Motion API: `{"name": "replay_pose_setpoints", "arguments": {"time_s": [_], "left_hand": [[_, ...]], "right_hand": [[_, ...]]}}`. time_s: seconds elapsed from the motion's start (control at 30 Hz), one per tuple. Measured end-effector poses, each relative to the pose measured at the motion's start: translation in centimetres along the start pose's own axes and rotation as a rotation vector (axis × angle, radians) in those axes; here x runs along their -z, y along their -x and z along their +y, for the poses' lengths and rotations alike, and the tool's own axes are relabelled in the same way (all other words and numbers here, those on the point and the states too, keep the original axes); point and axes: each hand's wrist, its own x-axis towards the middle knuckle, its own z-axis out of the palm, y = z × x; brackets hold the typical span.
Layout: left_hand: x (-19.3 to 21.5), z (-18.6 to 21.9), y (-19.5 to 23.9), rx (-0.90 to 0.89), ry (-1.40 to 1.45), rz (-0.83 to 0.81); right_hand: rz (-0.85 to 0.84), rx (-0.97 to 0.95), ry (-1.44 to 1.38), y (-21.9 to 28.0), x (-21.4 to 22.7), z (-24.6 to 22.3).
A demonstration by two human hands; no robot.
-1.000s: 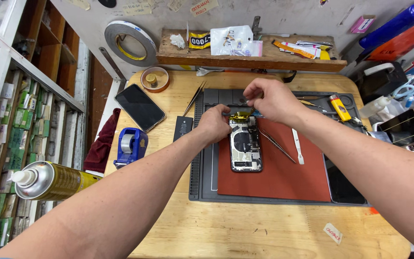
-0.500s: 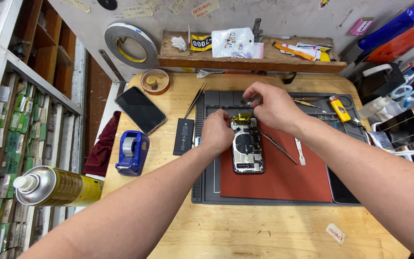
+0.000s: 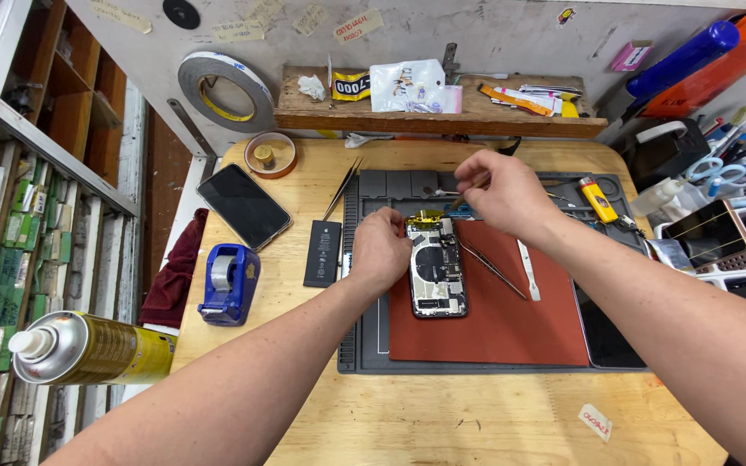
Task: The person disassembles a smartphone on a workbench, removing the battery and internal components using a screwdriver, tweezers, and a plastic pry tool. The person places removed parts on the mat and continues to separate internal modules.
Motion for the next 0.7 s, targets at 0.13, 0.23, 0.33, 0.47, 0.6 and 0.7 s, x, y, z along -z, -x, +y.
{"name": "replay_pose_setpoints", "arguments": {"time_s": [0.13,0.23,0.33,0.47,0.6,0.7], "left_hand": [[0.1,0.3,0.2,-0.025,-0.026,0.033],[0.6,0.7,0.4,0.012,0.06,0.018],[1.2,1.3,0.7,0.02,0.093,0.004],[1.7,1.6,1.2,-0.036,0.05,0.027],[1.7,1.5,1.2,-0.032,0.053,0.025],[1.7,1.0,0.5,0.025,0.01,0.027]], "right_hand": [[-0.004,-0.19,-0.288,0.5,0.6,0.0],[0.003,-0.375,-0.571,0.9,0.2,-0.1],[-0.013,-0.517,-0.759,1.0,-0.5,-0.3],[-0.054,-0.55,-0.811,1.0,-1.8,-0.6],[-0.08,-0.556,-0.818,0.6,-2.7,-0.9],[-0.068,-0.55,-0.839,0.4,-3.0,-0.9]]}}
